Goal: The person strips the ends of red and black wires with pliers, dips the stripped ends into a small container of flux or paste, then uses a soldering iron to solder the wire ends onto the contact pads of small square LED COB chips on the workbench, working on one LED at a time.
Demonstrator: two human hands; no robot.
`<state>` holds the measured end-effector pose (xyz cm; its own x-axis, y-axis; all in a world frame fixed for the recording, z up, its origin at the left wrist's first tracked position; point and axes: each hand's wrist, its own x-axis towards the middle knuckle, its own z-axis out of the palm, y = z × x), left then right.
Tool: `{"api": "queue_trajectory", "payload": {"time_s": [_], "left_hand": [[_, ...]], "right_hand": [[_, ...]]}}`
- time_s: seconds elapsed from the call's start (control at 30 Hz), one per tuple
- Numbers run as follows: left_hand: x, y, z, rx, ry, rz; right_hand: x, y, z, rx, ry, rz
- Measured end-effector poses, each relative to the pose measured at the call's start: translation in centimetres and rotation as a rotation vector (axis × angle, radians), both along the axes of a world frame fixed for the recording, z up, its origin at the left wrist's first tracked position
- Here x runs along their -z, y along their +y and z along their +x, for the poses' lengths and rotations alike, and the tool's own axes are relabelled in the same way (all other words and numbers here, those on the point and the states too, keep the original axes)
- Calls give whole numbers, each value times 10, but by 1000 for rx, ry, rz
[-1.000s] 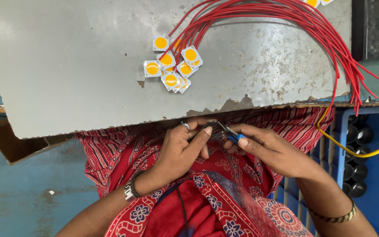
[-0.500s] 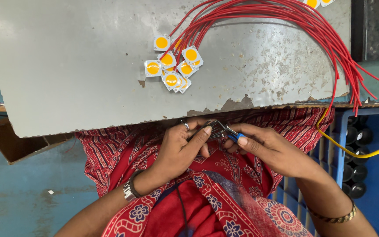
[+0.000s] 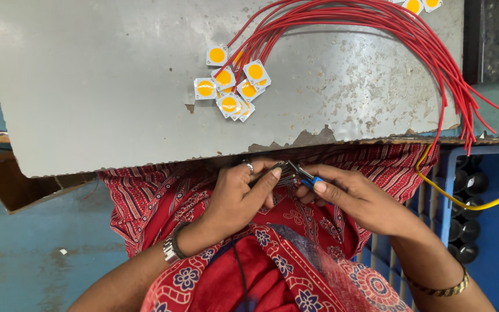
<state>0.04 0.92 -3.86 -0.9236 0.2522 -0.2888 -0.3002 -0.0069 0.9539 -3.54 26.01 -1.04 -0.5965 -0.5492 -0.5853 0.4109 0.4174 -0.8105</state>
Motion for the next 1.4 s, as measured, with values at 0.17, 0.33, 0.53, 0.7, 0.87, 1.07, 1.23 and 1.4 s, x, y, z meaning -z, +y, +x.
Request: {"api": "queue_trajectory", "payload": {"time_s": [0.17, 0.33, 0.53, 0.7, 0.87, 1.07, 1.23, 1.4], "left_hand": [[4, 0, 1, -26, -32, 76], [4, 0, 2, -36, -89, 117], [2, 0, 0, -41, -72, 94], [3, 0, 2, -50, -78, 80], [7, 4, 3, -87, -42, 123], [9, 5, 4, -95, -51, 140], [10, 4, 4, -104, -26, 58], [15, 3, 3, -71, 67, -133]], "right_hand": [[1, 0, 1, 23, -17, -23], [2, 0, 2, 19, -32, -31], [5, 0, 2, 4, 35, -38], [3, -2, 3, -2, 51, -14], [2, -5, 0, -11, 62, -38], [5, -5, 4, 2, 78, 12], [10, -2, 5, 41, 13, -22], [6, 6, -1, 31, 15, -81]]}}
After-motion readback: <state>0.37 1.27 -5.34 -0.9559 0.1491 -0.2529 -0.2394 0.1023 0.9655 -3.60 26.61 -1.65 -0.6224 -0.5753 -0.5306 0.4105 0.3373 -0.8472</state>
